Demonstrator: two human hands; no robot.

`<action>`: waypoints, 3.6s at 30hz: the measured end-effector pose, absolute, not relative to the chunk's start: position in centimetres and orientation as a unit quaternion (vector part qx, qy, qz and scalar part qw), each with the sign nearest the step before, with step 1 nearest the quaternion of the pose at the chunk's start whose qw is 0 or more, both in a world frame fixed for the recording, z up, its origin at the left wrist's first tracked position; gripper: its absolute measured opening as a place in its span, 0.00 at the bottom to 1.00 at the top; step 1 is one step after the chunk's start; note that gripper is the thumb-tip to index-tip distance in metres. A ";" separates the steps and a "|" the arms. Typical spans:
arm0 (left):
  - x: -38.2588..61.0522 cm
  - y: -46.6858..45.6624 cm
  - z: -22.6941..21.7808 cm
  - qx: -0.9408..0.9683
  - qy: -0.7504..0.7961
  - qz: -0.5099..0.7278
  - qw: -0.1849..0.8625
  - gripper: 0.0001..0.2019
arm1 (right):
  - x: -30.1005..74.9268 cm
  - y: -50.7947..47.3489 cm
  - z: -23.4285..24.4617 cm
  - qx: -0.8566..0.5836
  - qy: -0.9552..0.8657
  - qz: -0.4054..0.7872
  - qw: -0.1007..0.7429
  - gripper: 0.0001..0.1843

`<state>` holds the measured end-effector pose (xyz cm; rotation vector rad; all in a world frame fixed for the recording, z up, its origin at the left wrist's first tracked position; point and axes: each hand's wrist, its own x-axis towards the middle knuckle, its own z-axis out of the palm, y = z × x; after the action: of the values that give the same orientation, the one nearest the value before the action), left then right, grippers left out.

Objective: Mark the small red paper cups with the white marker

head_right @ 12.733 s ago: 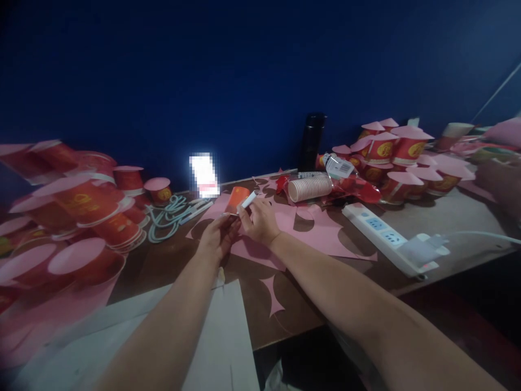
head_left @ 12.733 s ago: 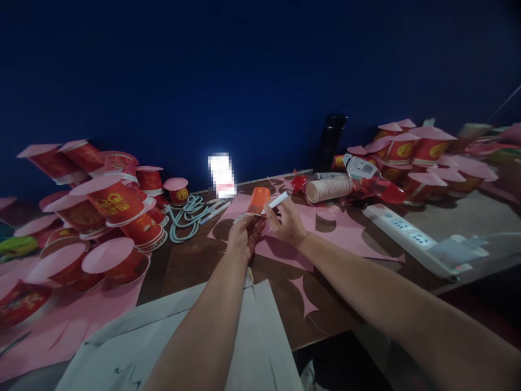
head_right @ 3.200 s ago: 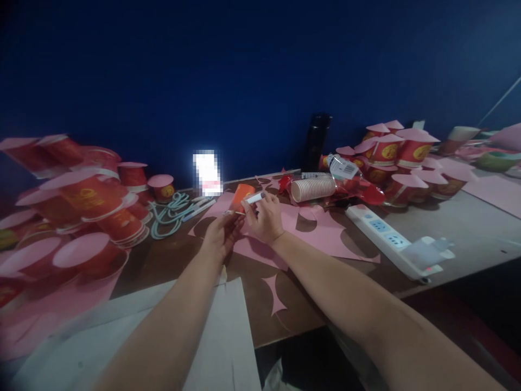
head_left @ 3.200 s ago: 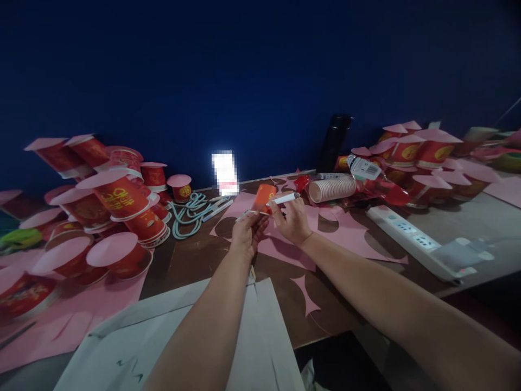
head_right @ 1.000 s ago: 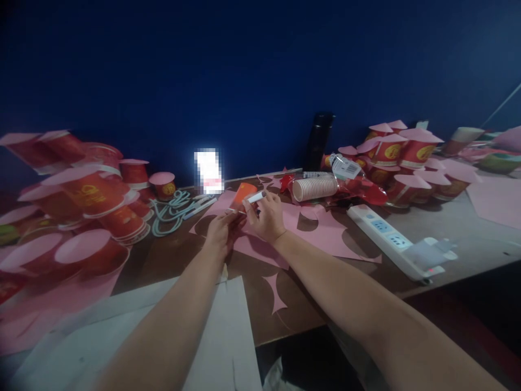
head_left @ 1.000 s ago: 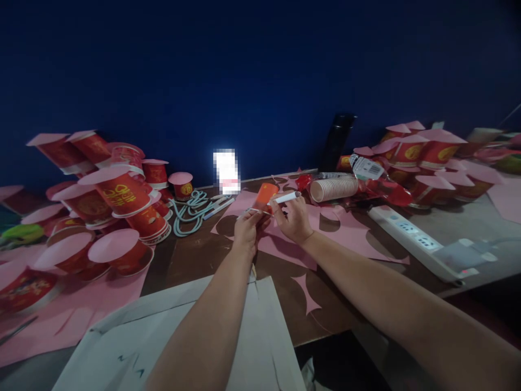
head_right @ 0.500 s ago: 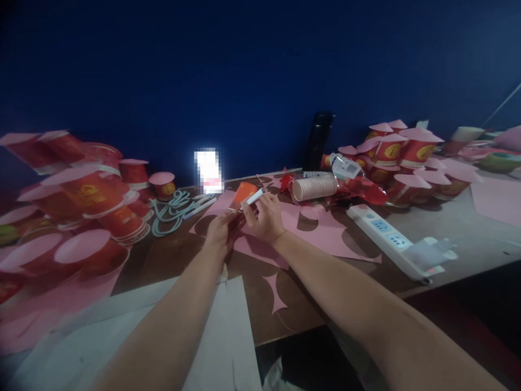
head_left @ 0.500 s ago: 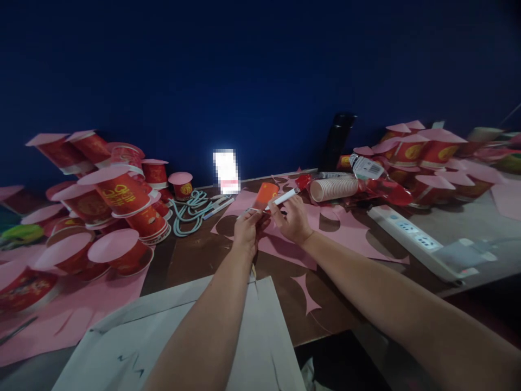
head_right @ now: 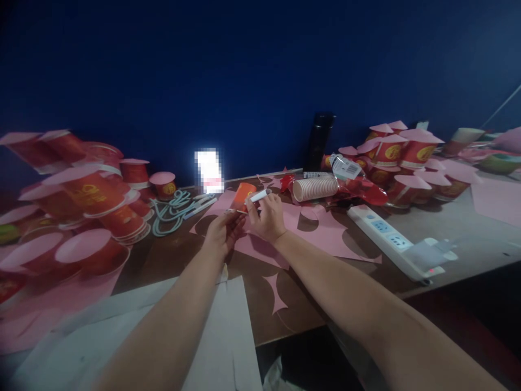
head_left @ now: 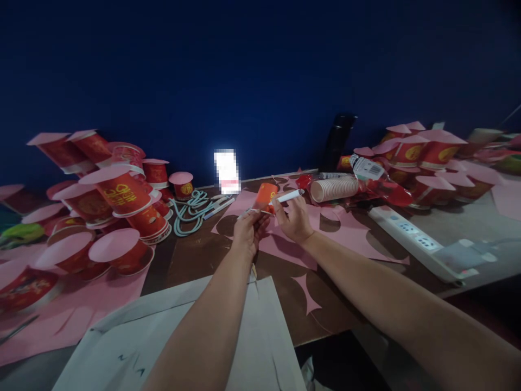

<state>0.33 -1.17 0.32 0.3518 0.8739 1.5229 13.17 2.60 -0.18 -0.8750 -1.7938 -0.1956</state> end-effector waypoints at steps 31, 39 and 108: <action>0.3 -1.2 0.4 0.133 0.384 0.665 0.626 0.02 | 13.1 2.3 0.0 -0.355 -0.763 -0.072 0.535 0.10; 0.3 -1.2 0.6 0.122 0.377 0.667 0.630 0.03 | 13.1 2.2 0.1 -0.371 -0.758 -0.076 0.532 0.11; 1.7 -2.2 0.3 0.323 0.381 0.541 0.677 0.13 | 14.2 5.6 -0.7 -0.447 -0.589 0.149 0.656 0.16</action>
<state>1.71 -2.20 0.27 0.7251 0.8568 1.2164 14.21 5.58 -0.69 -1.0131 -1.3358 0.3373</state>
